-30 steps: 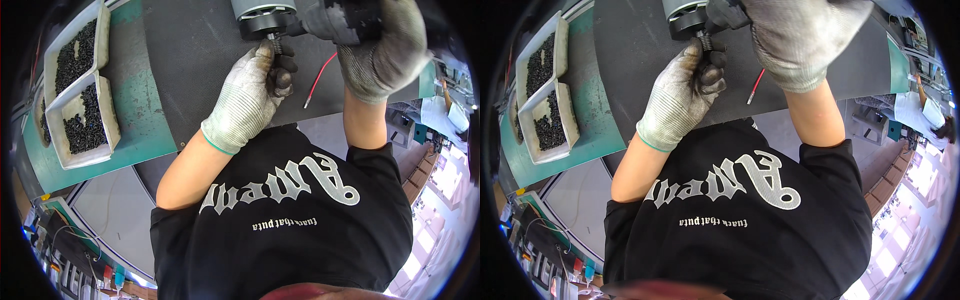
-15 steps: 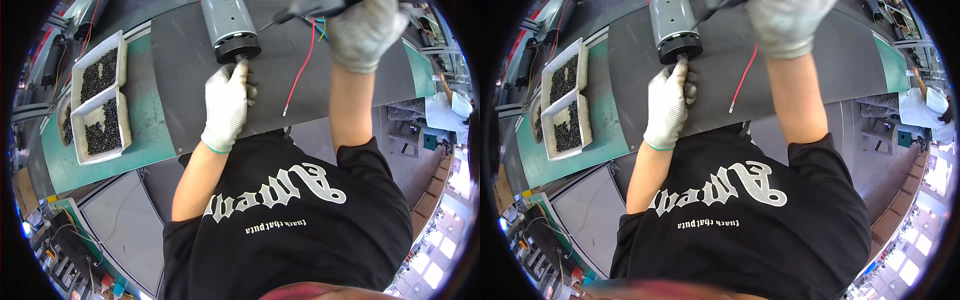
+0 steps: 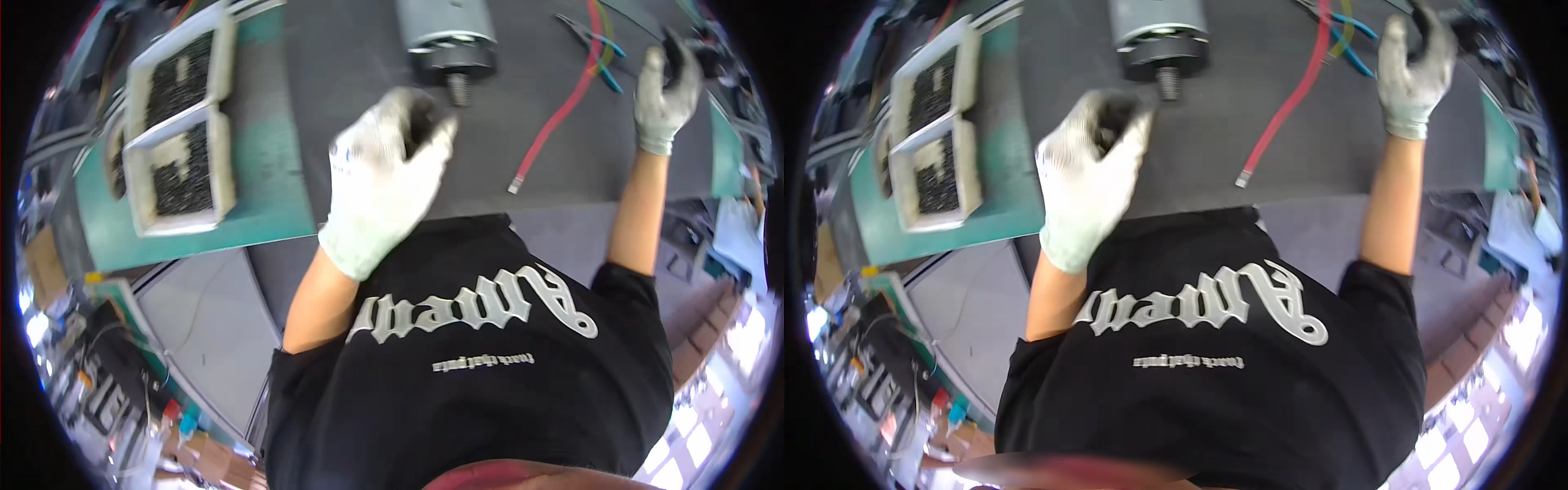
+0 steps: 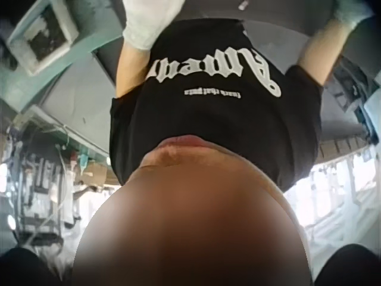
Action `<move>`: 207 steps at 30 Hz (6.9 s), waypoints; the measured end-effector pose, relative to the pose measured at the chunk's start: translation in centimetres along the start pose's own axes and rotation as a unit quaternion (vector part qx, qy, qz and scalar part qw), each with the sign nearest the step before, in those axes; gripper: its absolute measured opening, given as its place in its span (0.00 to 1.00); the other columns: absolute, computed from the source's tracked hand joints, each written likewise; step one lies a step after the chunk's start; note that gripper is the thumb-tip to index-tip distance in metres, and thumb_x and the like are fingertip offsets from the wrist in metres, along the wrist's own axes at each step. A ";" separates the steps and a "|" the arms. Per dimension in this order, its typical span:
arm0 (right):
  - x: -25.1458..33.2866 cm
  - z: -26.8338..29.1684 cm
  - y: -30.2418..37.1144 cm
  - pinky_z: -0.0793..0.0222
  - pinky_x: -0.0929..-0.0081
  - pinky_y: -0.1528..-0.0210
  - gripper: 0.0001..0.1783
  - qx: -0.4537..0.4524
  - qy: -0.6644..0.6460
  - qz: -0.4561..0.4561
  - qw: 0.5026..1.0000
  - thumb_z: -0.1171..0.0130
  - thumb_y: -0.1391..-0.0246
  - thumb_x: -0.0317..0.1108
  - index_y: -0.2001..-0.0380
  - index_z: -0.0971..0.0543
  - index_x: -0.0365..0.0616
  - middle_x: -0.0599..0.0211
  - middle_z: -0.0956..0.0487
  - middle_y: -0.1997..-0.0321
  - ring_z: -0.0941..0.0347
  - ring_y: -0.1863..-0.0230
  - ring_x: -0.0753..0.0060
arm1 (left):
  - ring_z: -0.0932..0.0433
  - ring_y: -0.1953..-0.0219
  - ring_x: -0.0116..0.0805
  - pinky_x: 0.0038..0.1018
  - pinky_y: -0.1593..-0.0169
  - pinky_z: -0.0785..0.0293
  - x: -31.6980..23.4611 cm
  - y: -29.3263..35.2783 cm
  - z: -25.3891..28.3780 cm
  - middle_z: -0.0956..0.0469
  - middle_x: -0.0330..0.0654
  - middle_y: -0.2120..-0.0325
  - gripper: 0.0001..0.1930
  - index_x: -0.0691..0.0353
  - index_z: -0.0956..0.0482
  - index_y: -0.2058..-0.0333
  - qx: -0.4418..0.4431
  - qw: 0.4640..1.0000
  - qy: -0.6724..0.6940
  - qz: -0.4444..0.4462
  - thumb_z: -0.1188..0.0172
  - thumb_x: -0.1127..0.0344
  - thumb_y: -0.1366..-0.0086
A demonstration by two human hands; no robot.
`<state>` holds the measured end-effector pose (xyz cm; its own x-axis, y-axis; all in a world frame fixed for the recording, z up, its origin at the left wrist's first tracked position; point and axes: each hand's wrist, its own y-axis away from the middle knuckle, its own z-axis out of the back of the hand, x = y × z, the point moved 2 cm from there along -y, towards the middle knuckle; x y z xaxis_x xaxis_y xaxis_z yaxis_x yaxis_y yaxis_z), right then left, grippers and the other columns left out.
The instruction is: Assemble electrical motors by attaching fan blades and components using power tools and pliers at a manual workstation.
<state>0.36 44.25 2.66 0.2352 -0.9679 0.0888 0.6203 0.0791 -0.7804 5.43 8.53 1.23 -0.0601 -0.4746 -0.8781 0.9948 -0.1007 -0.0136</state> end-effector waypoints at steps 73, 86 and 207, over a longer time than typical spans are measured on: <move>14.0 2.5 -6.9 0.28 0.71 0.57 0.18 0.124 -0.210 0.094 0.965 0.40 0.53 0.38 0.59 0.18 0.43 0.61 0.22 0.66 0.25 0.64 0.67 | 0.35 0.76 0.21 0.18 0.72 0.39 -5.3 -7.4 7.8 0.30 0.36 0.74 0.13 0.69 0.29 0.55 0.162 0.964 0.210 -0.006 0.43 0.73 0.37; 16.5 6.7 -9.5 0.29 0.64 0.57 0.32 0.211 -0.166 0.078 0.960 0.34 0.65 0.38 0.49 0.18 0.48 0.54 0.26 0.63 0.28 0.62 0.57 | 0.31 0.74 0.19 0.17 0.71 0.34 -6.8 -7.0 4.9 0.26 0.37 0.72 0.09 0.67 0.28 0.59 0.125 0.932 0.333 -0.063 0.43 0.73 0.38; 14.2 -10.1 -3.8 0.23 0.72 0.65 0.24 0.200 -0.601 -0.476 0.611 0.47 0.40 0.48 0.53 0.27 0.37 0.62 0.21 0.66 0.22 0.68 0.69 | 0.27 0.47 0.55 0.43 0.45 0.29 -3.6 0.6 6.8 0.29 0.55 0.48 0.31 0.66 0.26 0.50 0.157 0.898 0.087 -0.402 0.30 0.67 0.56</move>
<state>-6.16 27.76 0.63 -0.1431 0.2339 0.9617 0.9805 -0.0987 0.1699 5.70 4.18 7.62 -0.7072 0.0016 -0.7070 0.5627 -0.6041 -0.5643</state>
